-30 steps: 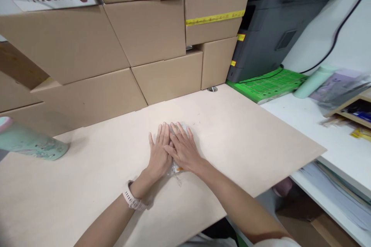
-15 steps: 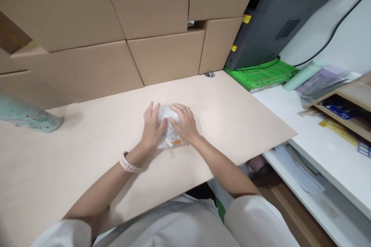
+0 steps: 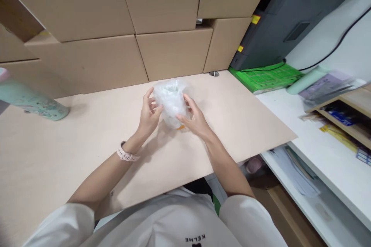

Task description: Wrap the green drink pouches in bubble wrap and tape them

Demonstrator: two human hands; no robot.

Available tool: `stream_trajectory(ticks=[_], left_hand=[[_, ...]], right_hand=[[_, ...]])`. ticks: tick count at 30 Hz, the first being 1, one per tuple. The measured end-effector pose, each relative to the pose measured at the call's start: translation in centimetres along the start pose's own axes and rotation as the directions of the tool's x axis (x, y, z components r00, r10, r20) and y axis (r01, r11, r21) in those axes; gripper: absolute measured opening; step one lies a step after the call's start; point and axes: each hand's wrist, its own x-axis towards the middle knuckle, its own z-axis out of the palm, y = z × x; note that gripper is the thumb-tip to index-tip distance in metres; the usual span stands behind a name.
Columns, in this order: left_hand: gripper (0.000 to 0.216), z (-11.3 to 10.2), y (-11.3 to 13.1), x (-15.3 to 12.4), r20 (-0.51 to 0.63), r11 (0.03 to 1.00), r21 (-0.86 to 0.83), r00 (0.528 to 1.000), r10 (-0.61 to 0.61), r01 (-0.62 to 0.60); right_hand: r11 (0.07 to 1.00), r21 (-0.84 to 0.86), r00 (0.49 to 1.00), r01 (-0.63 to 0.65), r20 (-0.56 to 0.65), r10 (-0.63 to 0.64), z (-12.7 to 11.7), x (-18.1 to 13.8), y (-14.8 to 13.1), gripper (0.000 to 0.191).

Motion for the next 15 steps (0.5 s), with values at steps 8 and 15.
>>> stream_trajectory(ticks=[8,15], left_hand=[[0.051,0.6,0.7,0.0,0.076,0.924,-0.189,0.943,-0.323,0.331],[0.051,0.8,1.1,0.0,0.335,0.721,-0.409,0.827,-0.451,0.559]], right_hand=[[0.959,0.271,0.997,-0.077,0.030,0.072,-0.6,0.0,0.2,0.056],[0.943,0.293,0.985,-0.156,0.120,0.125,-1.4,-0.5,0.0,0.038]])
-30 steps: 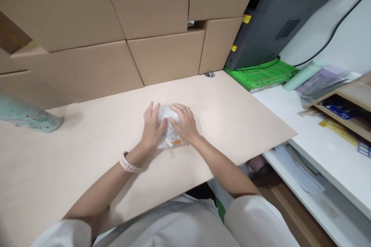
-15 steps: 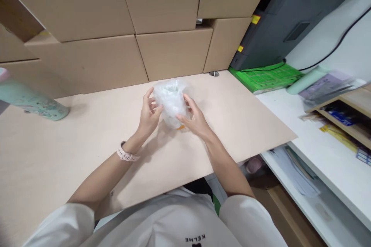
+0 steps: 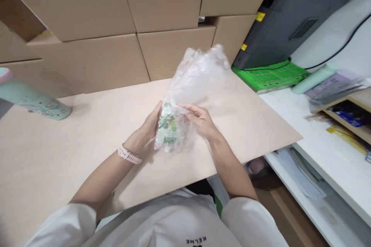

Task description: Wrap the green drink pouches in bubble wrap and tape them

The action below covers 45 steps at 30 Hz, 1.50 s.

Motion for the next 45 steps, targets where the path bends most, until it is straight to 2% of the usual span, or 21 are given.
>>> stream_trajectory(ticks=[2,5,7,9,10,11,15,17,19,21,23,25,27,29,31,33,35,37,39,41,45], left_hand=[[0.035,-1.2,0.0,0.6,-0.231,0.994,0.071,0.968,0.100,-0.086],[0.037,-3.0,0.2,1.5,-0.442,0.959,0.216,0.858,0.262,-0.182],[0.039,-3.5,0.2,1.8,-0.442,0.931,0.290,0.832,0.335,-0.222],[0.037,-3.3,-0.1,1.8,-0.386,0.903,0.349,0.840,0.381,-0.249],[0.035,-3.0,-0.4,1.7,-0.344,0.893,0.369,0.855,0.388,-0.257],[0.032,-2.7,-0.7,1.6,-0.294,0.890,0.377,0.878,0.378,-0.257],[0.026,-1.4,-2.2,1.1,-0.116,0.925,0.317,0.960,0.257,-0.209],[0.030,-1.0,-2.4,0.9,-0.096,0.941,0.285,0.971,0.219,-0.184],[0.036,-0.9,-2.0,0.8,-0.128,0.959,0.257,0.979,0.159,-0.122],[0.036,-1.1,-1.1,0.9,-0.178,0.978,0.208,0.982,0.056,-0.018],[0.030,-2.0,0.3,1.2,-0.244,0.988,0.148,0.970,-0.004,0.041],[0.022,-3.4,1.8,1.5,-0.363,0.991,0.132,0.930,0.054,-0.006],[0.021,-5.0,3.2,1.7,-0.503,0.969,0.208,0.834,0.225,-0.136],[0.026,-6.4,4.4,1.6,-0.559,0.904,0.339,0.717,0.417,-0.261],[0.026,-6.9,5.0,1.2,-0.530,0.834,0.436,0.652,0.542,-0.338],[0.021,-6.5,4.9,0.8,-0.405,0.771,0.519,0.687,0.603,-0.370],[0.016,-5.4,4.0,0.3,-0.143,0.664,0.639,0.788,0.599,-0.388],[0.014,-4.1,2.5,0.0,0.176,0.450,0.779,0.841,0.512,-0.437],[0.012,-3.1,1.0,-0.2,0.368,0.239,0.840,0.835,0.410,-0.488],[0.008,-2.6,0.0,-0.3,0.417,0.158,0.852,0.831,0.370,-0.498],[0.014,-2.9,0.4,-0.7,0.360,0.140,0.885,0.843,0.400,-0.444]], right_hand=[[0.984,-0.172,0.972,0.048,-0.218,-0.086,-1.2,0.2,0.0,0.033],[0.845,-0.534,0.791,0.031,-0.503,-0.347,-3.2,0.3,-0.3,0.036],[0.664,-0.746,0.653,-0.045,-0.525,-0.546,-3.8,0.3,-0.8,0.043],[0.487,-0.866,0.580,-0.113,-0.456,-0.675,-3.6,0.1,-1.2,0.042],[0.420,-0.899,0.588,-0.126,-0.409,-0.698,-3.2,0.0,-1.2,0.037],[0.370,-0.921,0.628,-0.122,-0.360,-0.689,-2.6,0.0,-1.1,0.030],[0.235,-0.970,0.880,-0.064,-0.166,-0.446,-0.7,0.6,1.1,0.039],[0.219,-0.975,0.947,-0.038,-0.105,-0.303,-0.5,1.0,2.1,0.047],[0.304,-0.953,0.979,-0.015,-0.076,-0.188,-0.8,1.1,2.1,0.051],[0.505,-0.862,0.993,0.040,-0.024,-0.120,-1.4,1.0,1.0,0.053],[0.744,-0.653,0.990,0.142,0.111,-0.091,-1.5,0.5,-0.6,0.055],[0.901,-0.389,0.952,0.193,0.297,-0.075,-1.0,-0.1,-1.9,0.052],[0.956,-0.248,0.917,0.156,0.396,-0.046,0.1,-0.5,-2.2,0.043],[0.951,-0.276,0.932,0.142,0.360,-0.035,1.4,-0.6,-1.6,0.033],[0.909,-0.380,0.957,0.171,0.283,-0.062,2.5,-0.4,-0.4,0.025],[0.848,-0.484,0.956,0.217,0.280,-0.086,3.1,-0.2,0.9,0.019],[0.776,-0.571,0.938,0.266,0.338,-0.073,3.4,0.1,1.8,0.016],[0.697,-0.646,0.923,0.311,0.380,-0.060,3.4,0.2,2.2,0.014],[0.628,-0.707,0.923,0.323,0.381,-0.047,3.3,0.3,2.2,0.014],[0.576,-0.756,0.933,0.310,0.360,-0.029,2.9,0.4,2.0,0.017],[0.485,-0.836,0.956,0.255,0.295,0.005,1.6,0.5,1.4,0.028]])
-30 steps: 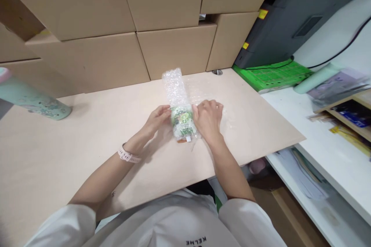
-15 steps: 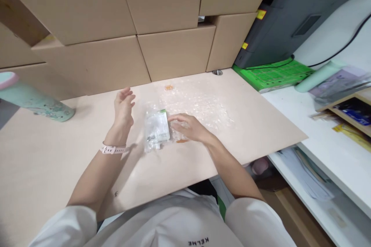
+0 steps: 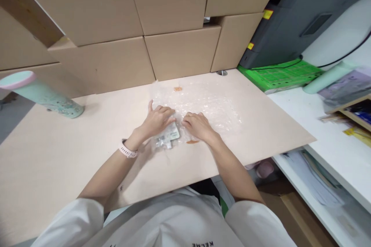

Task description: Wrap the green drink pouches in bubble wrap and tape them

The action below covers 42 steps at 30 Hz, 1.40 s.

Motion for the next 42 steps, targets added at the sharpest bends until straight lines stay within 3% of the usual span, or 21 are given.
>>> stream_trajectory(ticks=[6,10,13,15,18,21,25,28,34,42], left_hand=[[0.011,-2.8,-2.8,-3.4,0.054,0.984,0.152,0.993,-0.106,0.097],[0.028,-3.3,-5.1,-7.0,0.062,0.988,0.067,0.988,-0.140,0.136],[0.036,-2.6,-5.4,-8.2,0.027,0.985,-0.023,0.985,-0.168,0.169],[0.037,-2.0,-5.2,-8.3,0.027,0.981,-0.053,0.982,-0.188,0.189],[0.040,-1.4,-5.3,-8.1,-0.086,0.954,-0.099,0.953,-0.292,0.283],[0.044,-1.4,-6.0,-8.3,-0.292,0.901,-0.212,0.855,-0.428,0.378],[0.048,-1.8,-6.9,-8.7,-0.325,0.793,-0.400,0.738,-0.591,0.459],[0.049,-2.1,-7.2,-8.6,-0.295,0.729,-0.473,0.690,-0.661,0.495],[0.052,-2.4,-7.2,-8.3,-0.180,0.632,-0.593,0.682,-0.709,0.500],[0.051,-3.4,-6.1,-7.9,-0.147,0.585,-0.617,0.654,-0.742,0.526]], right_hand=[[0.971,-0.077,0.971,-0.227,-0.092,0.220,-0.8,-0.4,0.7,0.046],[0.976,0.035,0.973,-0.216,-0.072,0.218,-0.1,-0.3,-0.3,0.031],[0.944,0.213,0.965,-0.253,-0.014,0.262,0.5,-0.3,-1.0,0.029],[0.840,0.459,0.954,-0.290,0.074,0.289,0.9,-0.3,-1.3,0.027],[0.520,0.796,0.946,-0.311,0.205,0.253,1.3,-0.1,-2.0,0.023],[0.294,0.895,0.932,-0.335,0.270,0.242,2.1,0.4,-3.4,0.023],[0.172,0.916,0.923,-0.364,0.329,0.201,3.8,1.3,-5.5,0.026],[0.199,0.915,0.932,-0.351,0.323,0.162,4.6,1.5,-6.2,0.031],[0.243,0.898,0.930,-0.367,0.362,0.067,4.7,1.1,-5.9,0.028],[0.578,0.770,0.962,-0.270,0.234,0.139,5.4,0.9,-5.4,0.032]])
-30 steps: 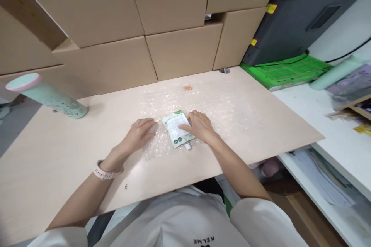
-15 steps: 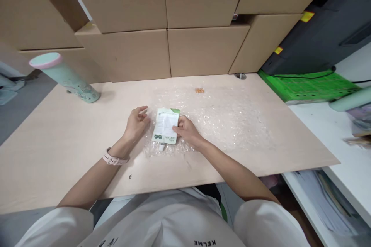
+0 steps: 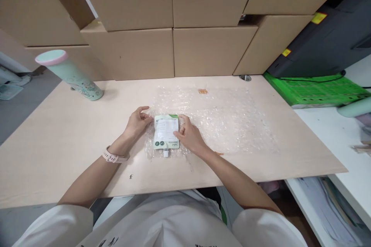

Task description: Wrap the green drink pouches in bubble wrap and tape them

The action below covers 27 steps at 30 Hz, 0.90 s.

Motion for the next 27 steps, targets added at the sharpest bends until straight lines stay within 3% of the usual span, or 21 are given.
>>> stream_trajectory(ticks=[8,11,16,20,24,27], left_hand=[[0.036,-0.6,0.9,-0.7,0.041,0.992,-0.086,0.995,-0.087,0.090],[0.031,-0.9,0.8,-1.1,0.129,0.982,-0.146,0.986,-0.103,0.122],[0.027,-0.9,0.8,-1.2,0.300,0.941,-0.274,0.947,-0.114,0.200],[0.033,-0.6,1.7,-1.3,0.457,0.887,-0.399,0.889,-0.027,0.232],[0.034,1.2,3.0,-3.2,0.498,0.864,-0.503,0.827,0.261,0.030],[0.030,3.9,3.6,-5.0,0.547,0.872,-0.321,0.679,0.490,-0.370]], right_hand=[[0.925,-0.356,0.986,0.135,-0.040,-0.159,0.4,-1.3,-2.6,0.023],[0.873,-0.458,0.979,0.170,-0.024,-0.204,0.5,-2.0,-3.3,0.018],[0.797,-0.542,0.956,0.266,0.038,-0.293,0.5,-2.2,-1.8,0.023],[0.847,-0.478,0.971,0.232,0.057,-0.234,-0.1,-2.1,-1.8,0.030],[0.979,-0.190,0.997,0.072,0.010,-0.071,-2.0,-2.3,-2.5,0.052],[0.996,-0.027,0.997,-0.082,-0.008,0.082,-4.1,-2.3,-2.3,0.066]])
